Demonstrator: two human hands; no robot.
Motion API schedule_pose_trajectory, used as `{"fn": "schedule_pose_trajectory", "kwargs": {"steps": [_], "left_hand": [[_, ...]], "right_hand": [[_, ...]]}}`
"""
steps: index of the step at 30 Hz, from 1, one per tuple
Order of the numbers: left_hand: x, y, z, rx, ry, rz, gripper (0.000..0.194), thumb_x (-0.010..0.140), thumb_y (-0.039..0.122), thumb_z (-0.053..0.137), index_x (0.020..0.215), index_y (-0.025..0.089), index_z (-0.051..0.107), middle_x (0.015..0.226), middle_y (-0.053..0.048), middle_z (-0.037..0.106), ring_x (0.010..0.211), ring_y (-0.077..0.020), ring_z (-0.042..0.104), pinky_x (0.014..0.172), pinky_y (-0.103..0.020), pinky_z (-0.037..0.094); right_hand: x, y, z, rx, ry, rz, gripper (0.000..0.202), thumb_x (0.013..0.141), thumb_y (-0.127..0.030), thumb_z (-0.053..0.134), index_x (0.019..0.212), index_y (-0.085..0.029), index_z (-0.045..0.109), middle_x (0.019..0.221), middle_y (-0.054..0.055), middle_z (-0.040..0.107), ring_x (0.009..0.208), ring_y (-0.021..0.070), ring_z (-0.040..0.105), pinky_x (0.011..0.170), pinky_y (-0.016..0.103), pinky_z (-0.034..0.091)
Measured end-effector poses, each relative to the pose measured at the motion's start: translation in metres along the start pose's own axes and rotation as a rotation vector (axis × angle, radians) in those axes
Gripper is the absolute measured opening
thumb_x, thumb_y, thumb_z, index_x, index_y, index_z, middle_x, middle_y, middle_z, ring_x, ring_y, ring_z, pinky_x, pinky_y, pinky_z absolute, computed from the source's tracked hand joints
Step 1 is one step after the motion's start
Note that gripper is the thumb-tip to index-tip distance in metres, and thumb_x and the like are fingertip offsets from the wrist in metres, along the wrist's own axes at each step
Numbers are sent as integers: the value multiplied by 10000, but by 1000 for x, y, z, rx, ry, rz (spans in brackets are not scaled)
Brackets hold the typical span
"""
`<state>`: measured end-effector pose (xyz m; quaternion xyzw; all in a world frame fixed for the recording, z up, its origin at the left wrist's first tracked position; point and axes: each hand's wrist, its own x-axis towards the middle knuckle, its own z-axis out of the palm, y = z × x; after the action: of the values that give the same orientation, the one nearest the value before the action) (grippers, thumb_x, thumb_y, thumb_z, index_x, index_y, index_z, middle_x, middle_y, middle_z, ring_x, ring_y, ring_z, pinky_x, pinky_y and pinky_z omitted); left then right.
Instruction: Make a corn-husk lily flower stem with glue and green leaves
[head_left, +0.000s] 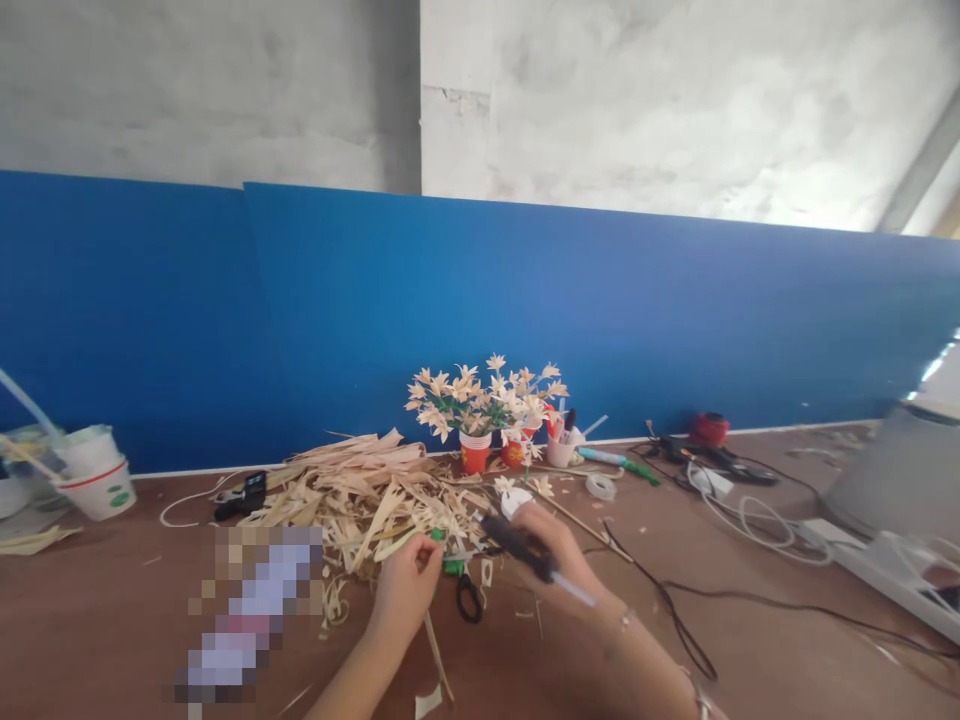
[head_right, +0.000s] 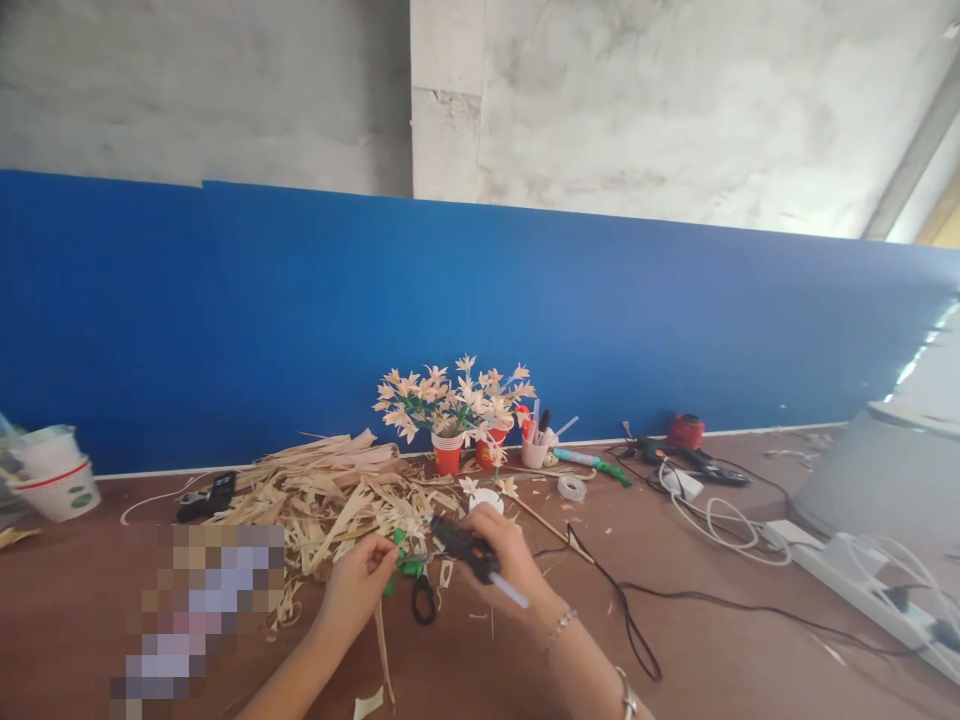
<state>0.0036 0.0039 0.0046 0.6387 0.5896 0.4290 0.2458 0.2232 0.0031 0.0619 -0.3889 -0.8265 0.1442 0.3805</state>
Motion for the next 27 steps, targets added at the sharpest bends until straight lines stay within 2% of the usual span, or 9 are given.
{"fn": "schedule_pose_trajectory", "kwargs": {"steps": [3, 7, 20, 27], "left_hand": [[0, 1, -1, 0, 6, -4, 189, 761, 310, 457, 635, 200, 545, 575, -1, 607, 578, -176, 587, 562, -250, 408], [-1, 0, 0, 7, 5, -11, 183, 773, 291, 439, 648, 202, 539, 579, 2, 599, 571, -171, 581, 561, -247, 398], [-4, 7, -2, 52, 30, -16, 162, 734, 236, 454, 598, 205, 537, 557, 9, 592, 547, -158, 563, 535, -234, 373], [-4, 7, -2, 53, 28, -13, 169, 743, 247, 451, 608, 202, 542, 572, 3, 600, 561, -161, 567, 566, -245, 386]], "right_hand": [[0, -1, 29, -67, -122, -9, 154, 612, -133, 516, 751, -197, 494, 775, 17, 507, 675, 150, 471, 598, 227, 349], [-7, 5, 50, -170, -130, 57, 162, 601, -118, 491, 741, -196, 468, 772, 17, 512, 679, 159, 480, 598, 232, 336], [-13, 13, 61, -227, -88, 98, 145, 629, -128, 479, 733, -205, 414, 781, 12, 477, 654, 150, 475, 573, 225, 315], [-12, 9, 59, -277, -93, 127, 129, 644, -144, 488, 727, -205, 410, 771, 13, 479, 640, 153, 475, 560, 229, 309]]}}
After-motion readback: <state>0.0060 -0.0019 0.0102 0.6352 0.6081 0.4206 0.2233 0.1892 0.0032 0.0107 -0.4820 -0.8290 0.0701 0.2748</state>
